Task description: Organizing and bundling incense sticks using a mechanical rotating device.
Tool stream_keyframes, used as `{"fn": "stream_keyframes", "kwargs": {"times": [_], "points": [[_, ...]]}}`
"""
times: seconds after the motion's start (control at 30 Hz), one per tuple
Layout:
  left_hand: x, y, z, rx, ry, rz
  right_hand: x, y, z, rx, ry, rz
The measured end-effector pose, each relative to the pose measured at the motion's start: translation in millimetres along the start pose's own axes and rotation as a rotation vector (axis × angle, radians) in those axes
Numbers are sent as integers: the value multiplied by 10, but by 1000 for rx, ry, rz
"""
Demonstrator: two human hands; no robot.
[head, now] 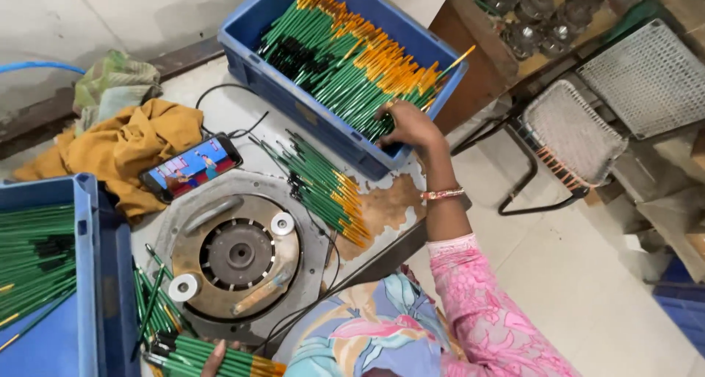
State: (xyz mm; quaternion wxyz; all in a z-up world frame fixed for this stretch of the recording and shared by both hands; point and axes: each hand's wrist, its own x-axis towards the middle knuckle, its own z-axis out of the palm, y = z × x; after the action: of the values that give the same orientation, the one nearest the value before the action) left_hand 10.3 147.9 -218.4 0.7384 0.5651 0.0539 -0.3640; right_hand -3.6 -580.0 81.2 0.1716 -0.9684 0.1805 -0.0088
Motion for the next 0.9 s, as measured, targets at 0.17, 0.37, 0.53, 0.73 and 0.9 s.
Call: {"fn": "stream_keyframes", "kwargs": {"times": [0.17,0.37,0.53,0.73,0.9], "points": [[-462,1305,1709,-146,234,-93,-129,-328,15,364,101,-115],[-693,1832,2304,-31,236,106,-580,-1972,236,541,115,-204],[-735,2159,2547,294,232,137,-940,-3170,427,623,-594,-486],[-652,1786,2178,199,135,143,-757,-2716,516,848,-430,-414],[-589,1531,2022,-594,353,21,-930,-2833,158,688,106,-226]]}}
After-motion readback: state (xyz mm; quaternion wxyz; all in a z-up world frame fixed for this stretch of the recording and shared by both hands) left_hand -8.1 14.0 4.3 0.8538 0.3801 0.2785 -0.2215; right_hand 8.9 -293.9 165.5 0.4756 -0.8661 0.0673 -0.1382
